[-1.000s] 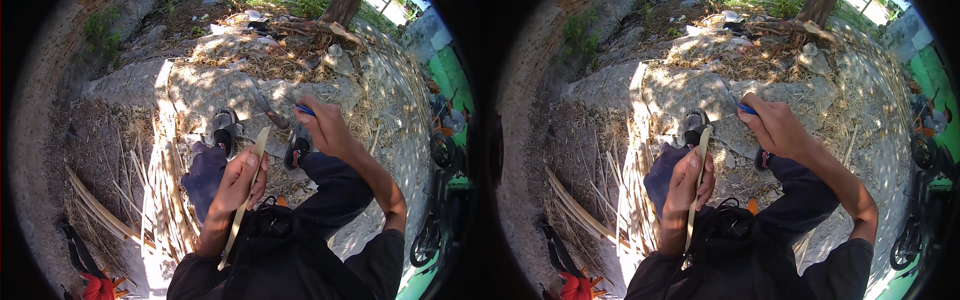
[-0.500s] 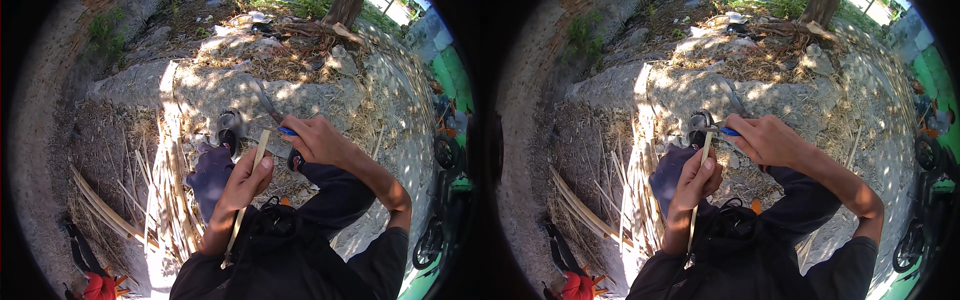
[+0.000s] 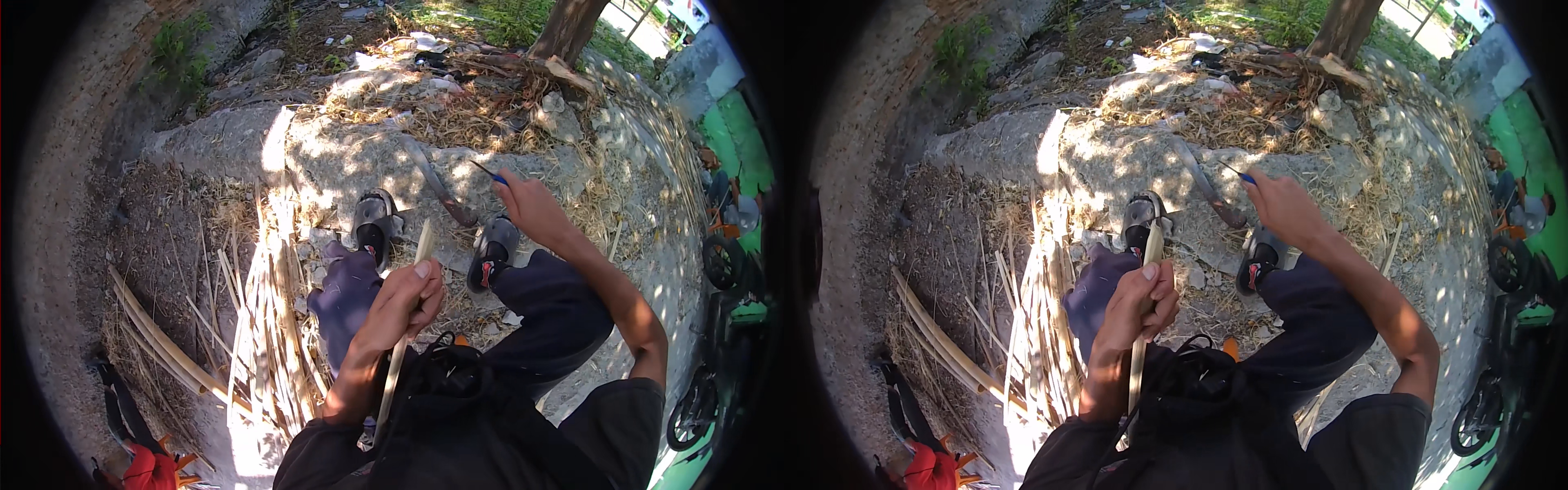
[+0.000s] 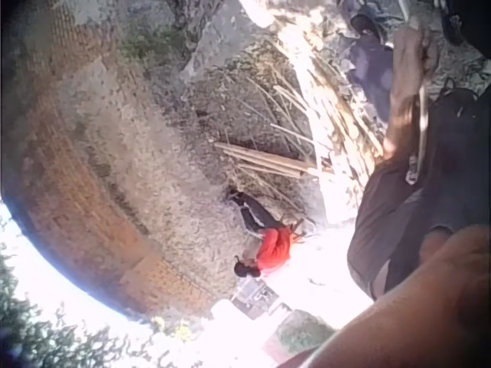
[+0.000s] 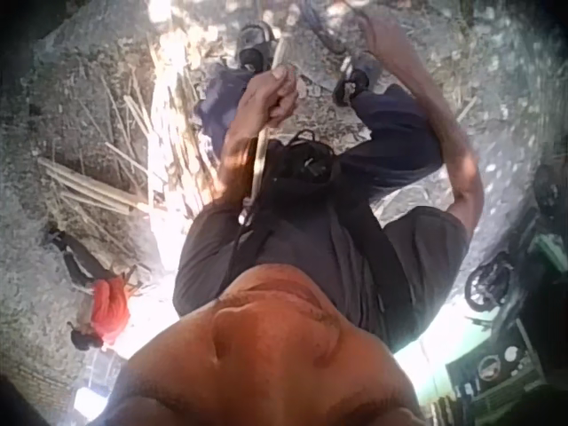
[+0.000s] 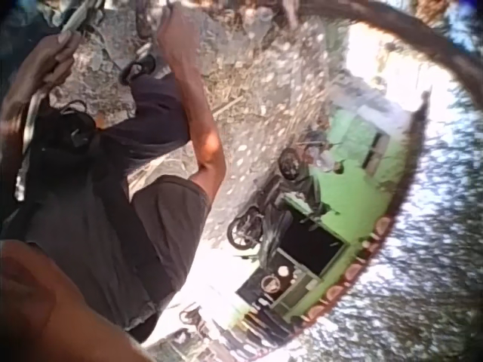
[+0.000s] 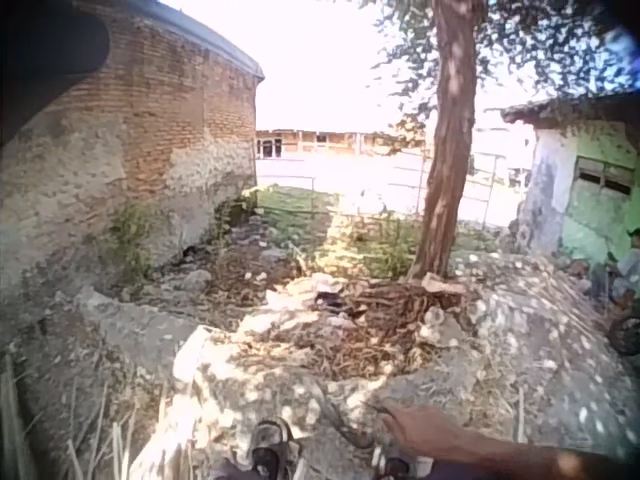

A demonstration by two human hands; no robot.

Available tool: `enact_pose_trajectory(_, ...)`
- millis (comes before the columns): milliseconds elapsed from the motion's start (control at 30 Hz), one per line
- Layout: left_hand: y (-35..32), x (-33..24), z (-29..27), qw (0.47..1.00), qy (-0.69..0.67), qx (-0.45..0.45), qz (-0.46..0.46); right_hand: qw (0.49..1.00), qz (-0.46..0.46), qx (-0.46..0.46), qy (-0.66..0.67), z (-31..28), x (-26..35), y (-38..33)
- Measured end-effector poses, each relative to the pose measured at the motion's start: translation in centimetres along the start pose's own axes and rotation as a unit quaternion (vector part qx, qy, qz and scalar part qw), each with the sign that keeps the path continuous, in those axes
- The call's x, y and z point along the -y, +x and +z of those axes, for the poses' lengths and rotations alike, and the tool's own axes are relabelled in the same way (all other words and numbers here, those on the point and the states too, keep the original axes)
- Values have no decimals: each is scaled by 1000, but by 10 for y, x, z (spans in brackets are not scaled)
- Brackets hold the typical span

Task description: The person snaps a piece off the end of a wooden stick by hand, shaves the stick with a machete, and carves the end using a utility knife.

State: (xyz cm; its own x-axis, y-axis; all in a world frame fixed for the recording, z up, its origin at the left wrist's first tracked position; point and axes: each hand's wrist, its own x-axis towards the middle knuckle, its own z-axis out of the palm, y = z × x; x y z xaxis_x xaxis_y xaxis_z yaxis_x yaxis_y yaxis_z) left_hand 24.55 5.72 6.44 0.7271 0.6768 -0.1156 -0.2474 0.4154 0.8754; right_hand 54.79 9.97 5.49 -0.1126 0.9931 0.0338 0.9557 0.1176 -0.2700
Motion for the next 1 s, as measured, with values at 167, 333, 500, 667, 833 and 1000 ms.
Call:
enact_pose_trajectory(167, -3, -5, 10, 999, -35, 15, -18, 970, -120, -81, 193, -34, 45, -8)
enact_pose_trajectory(333, -1, -1, 6, 998, -54, 26, -23, 950, -230, -40, 209, -45, 60, -23)
enact_pose_trajectory(500, -1, 3, 5, 998, -64, 13, 7, 954, -263, 2, 145, -45, 67, -22)
enact_pose_trajectory(667, 0, 7, 7, 1000, -9, 3, 22, 956, -260, 2, 135, -38, 67, -18)
enact_pose_trajectory(833, 1, 6, 10, 974, 196, -94, 67, 959, -261, 22, 111, -35, 63, -14)
enact_pose_trajectory(1000, 0, 14, 7, 943, 298, -138, 58, 971, -236, 17, 24, -19, 59, -19)
